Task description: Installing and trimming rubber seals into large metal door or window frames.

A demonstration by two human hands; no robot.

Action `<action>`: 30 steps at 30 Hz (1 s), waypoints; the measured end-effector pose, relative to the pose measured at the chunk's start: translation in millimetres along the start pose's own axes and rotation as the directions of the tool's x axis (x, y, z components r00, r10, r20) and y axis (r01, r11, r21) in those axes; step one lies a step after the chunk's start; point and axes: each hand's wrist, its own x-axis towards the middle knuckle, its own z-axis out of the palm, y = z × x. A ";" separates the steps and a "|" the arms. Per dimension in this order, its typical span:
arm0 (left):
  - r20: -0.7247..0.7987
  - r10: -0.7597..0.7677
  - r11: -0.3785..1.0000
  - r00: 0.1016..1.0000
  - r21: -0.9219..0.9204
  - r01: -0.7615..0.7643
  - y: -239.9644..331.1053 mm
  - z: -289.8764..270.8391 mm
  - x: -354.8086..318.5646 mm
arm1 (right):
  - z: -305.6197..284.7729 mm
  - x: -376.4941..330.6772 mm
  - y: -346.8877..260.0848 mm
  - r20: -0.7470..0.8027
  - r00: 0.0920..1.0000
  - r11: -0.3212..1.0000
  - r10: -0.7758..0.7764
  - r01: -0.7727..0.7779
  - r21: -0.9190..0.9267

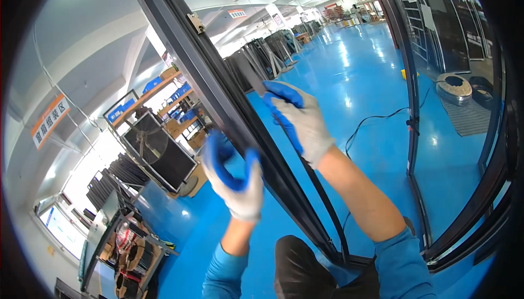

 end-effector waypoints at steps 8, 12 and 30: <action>0.117 -0.217 0.976 0.969 0.028 0.215 -1.6 37.6 128.8 | 16.8 41.9 40.9 0.076 0.992 0.965 -0.100 0.077 0.252; 0.013 -0.258 0.926 0.966 0.288 0.244 4.1 41.5 140.1 | 16.3 38.2 37.3 0.123 0.991 0.952 -0.045 0.005 0.306; -0.135 -0.290 0.671 0.948 0.678 0.302 23.8 56.4 147.5 | 26.3 25.4 22.0 0.209 0.816 0.317 -0.538 0.426 -0.847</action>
